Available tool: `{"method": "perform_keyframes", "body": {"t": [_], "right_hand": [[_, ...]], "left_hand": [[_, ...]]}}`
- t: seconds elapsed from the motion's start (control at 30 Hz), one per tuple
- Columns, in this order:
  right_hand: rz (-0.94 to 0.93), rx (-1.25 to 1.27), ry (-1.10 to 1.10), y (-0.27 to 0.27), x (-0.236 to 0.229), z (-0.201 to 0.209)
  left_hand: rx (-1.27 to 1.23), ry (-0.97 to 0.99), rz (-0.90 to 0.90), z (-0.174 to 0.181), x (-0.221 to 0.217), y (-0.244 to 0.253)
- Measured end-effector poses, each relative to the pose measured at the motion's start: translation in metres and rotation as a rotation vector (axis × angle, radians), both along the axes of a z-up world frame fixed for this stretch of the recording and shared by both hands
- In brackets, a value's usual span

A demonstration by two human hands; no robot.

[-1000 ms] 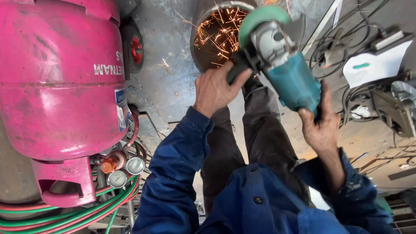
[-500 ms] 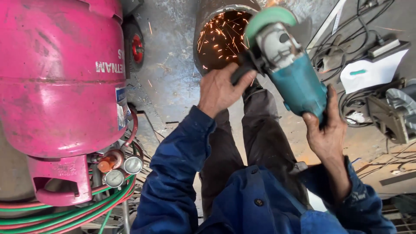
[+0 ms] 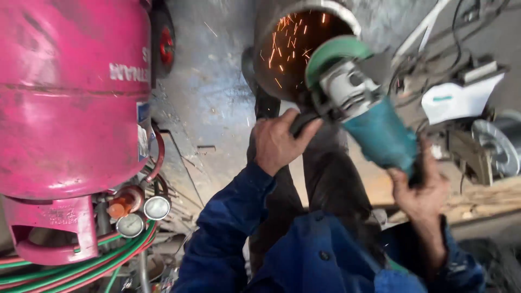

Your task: Grinding the inner edge of a large metal pipe using an angle grinder in a workshop.

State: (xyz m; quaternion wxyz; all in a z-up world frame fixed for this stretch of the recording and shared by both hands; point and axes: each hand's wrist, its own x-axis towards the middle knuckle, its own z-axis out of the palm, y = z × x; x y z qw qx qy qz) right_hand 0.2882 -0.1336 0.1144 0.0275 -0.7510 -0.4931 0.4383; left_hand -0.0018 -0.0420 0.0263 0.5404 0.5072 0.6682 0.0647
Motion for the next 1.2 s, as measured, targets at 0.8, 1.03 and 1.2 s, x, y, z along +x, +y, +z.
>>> {"method": "perform_keyframes", "body": {"t": [0.8,1.03,1.2], "right_hand": [[0.006,0.013,-0.076,0.044,0.014,-0.011],[0.051,0.045,-0.095,0.045,0.030,-0.005],[0.055,0.055,-0.071,0.050,0.020,-0.009]], "left_hand": [[0.089,0.020,-0.013,-0.010,0.024,0.049],[0.061,-0.094,-0.044,-0.012,0.038,0.045],[0.058,-0.033,-0.040,-0.016,0.025,0.052]]}}
